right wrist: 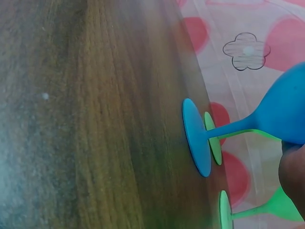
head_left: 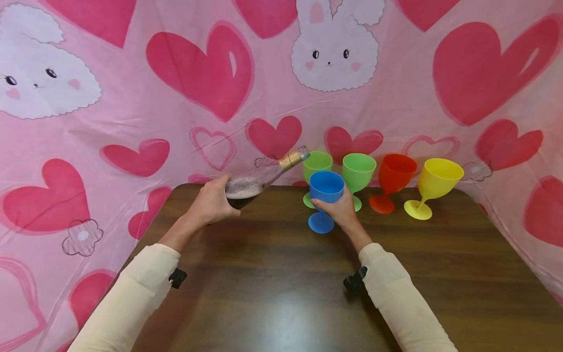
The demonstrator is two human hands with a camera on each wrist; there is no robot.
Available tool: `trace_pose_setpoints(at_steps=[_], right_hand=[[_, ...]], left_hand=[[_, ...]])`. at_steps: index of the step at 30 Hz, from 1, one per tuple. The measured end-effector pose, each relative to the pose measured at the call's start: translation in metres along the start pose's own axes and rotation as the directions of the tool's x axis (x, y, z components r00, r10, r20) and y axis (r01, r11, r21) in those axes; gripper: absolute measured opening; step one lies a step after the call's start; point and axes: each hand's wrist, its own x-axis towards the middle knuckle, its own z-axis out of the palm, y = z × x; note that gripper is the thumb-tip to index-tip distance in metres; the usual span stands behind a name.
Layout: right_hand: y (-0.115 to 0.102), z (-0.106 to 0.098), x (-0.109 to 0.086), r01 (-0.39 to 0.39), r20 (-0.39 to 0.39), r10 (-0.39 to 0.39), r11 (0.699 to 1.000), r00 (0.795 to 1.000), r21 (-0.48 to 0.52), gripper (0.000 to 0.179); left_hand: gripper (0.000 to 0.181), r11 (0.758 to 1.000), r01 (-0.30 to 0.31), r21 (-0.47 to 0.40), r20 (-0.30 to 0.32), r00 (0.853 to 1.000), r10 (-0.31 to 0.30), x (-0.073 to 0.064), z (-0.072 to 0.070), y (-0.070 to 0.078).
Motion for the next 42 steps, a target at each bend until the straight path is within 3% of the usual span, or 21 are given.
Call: trace_pose_setpoints(at_steps=[8,13,18,26,42], right_hand=[[0.000,0.001,0.001,0.020,-0.016,-0.021,1.000,1.000,-0.019,0.081],[0.001,0.002,0.000,0.025,-0.019,-0.026,0.999,0.999,-0.032,0.081],[0.000,0.002,-0.002,0.028,-0.030,-0.029,0.999,0.999,-0.025,0.082],[0.000,0.001,-0.005,0.016,-0.015,-0.016,1.000,1.000,-0.014,0.082],[-0.002,0.002,-0.006,-0.008,-0.009,0.008,1.000,1.000,0.000,0.085]], left_hand=[[0.089,0.994,-0.050,0.097,0.015,0.999,0.049,0.002,0.000,0.004],[0.089,0.983,-0.055,0.174,0.023,0.998,0.051,0.002,-0.001,0.008],[0.089,0.968,-0.098,0.229,0.021,0.995,0.096,0.003,-0.003,0.011],[0.085,0.950,-0.138,0.280,0.006,0.990,0.142,0.002,-0.003,0.012],[0.087,0.933,-0.139,0.332,0.036,0.990,0.135,0.003,-0.007,0.014]])
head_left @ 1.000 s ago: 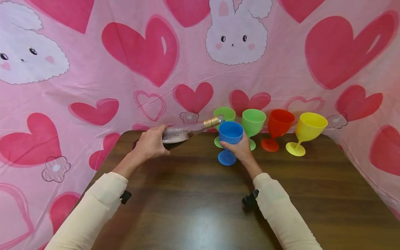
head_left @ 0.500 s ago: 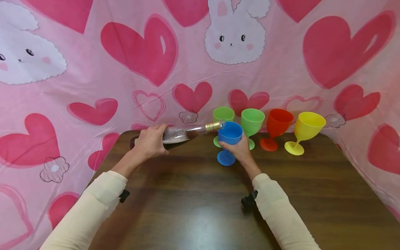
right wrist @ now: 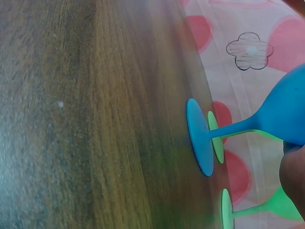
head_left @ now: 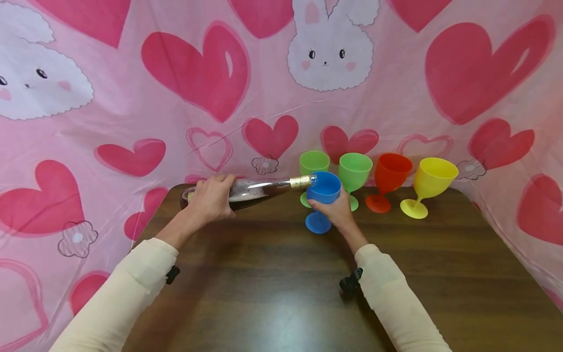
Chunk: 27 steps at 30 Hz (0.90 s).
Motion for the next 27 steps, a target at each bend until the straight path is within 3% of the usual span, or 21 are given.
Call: trace_pose_setpoints(at_steps=[12,19,27], right_hand=[[0.002,0.000,0.002,0.029,-0.023,-0.030,0.999,0.999,-0.025,0.085],[0.000,0.002,0.002,0.020,-0.025,-0.021,0.999,0.999,-0.035,0.085],[0.000,0.001,0.005,0.012,-0.022,-0.013,0.999,1.000,-0.035,0.085]], left_hand=[[0.078,0.999,-0.022,0.039,0.008,1.000,0.022,0.005,-0.008,0.000],[0.080,0.998,-0.028,0.048,0.033,0.999,0.026,0.008,-0.014,-0.002],[0.075,0.997,-0.044,0.065,0.021,0.999,0.043,0.013,-0.018,-0.002]])
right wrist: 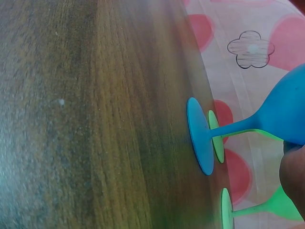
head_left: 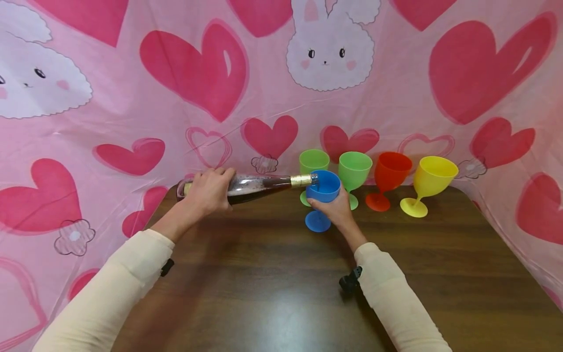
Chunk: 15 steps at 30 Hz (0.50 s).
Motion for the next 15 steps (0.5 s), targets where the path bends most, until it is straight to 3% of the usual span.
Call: trace_pose_setpoints(at_steps=[15], right_hand=[[0.0016,-0.0014,0.0007,-0.006,0.008,0.006,1.000,1.000,-0.004,0.086]], left_hand=[[0.072,1.000,0.000,0.018,-0.010,1.000,0.000,0.0009,-0.0035,0.0016]])
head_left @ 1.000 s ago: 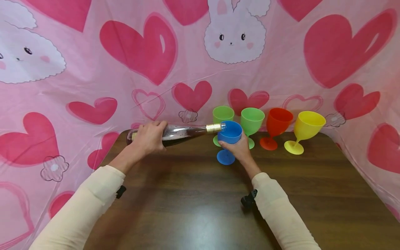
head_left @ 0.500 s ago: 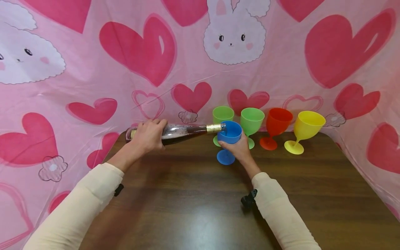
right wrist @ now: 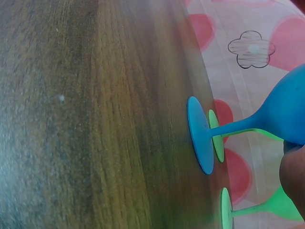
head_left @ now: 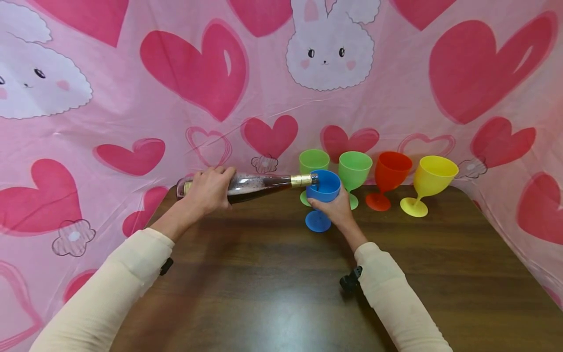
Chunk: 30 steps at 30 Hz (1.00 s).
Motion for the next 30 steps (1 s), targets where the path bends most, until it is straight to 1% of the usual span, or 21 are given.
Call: trace_pose_setpoints(at_steps=[6,12,14,21,26,30], right_hand=[[0.000,-0.001,0.000,-0.007,0.005,0.007,1.000,1.000,0.013,0.086],[-0.001,-0.001,0.000,-0.030,0.020,0.029,0.999,0.999,0.037,0.087],[-0.004,-0.002,-0.001,-0.035,0.025,0.034,0.998,0.999,0.044,0.087],[-0.034,-0.003,-0.013,-0.036,0.035,0.035,0.998,0.999,0.045,0.082],[-0.038,-0.003,-0.015,-0.036,0.042,0.034,0.998,0.999,0.045,0.082],[-0.039,-0.003,-0.014,-0.022,0.039,0.021,0.999,0.999,0.040,0.082]], left_hand=[[0.066,1.000,-0.007,0.004,-0.004,1.000,0.007,0.000,0.000,0.000],[0.068,1.000,-0.004,0.005,-0.002,1.000,0.004,0.000,0.001,0.001],[0.068,1.000,-0.001,0.005,0.003,1.000,0.001,0.000,0.001,0.001],[0.068,1.000,-0.006,0.016,0.009,1.000,0.006,0.001,0.000,0.001],[0.067,1.000,-0.011,0.010,-0.002,1.000,0.011,0.000,-0.001,0.000],[0.061,1.000,-0.016,0.005,-0.022,1.000,0.016,0.001,-0.001,-0.002]])
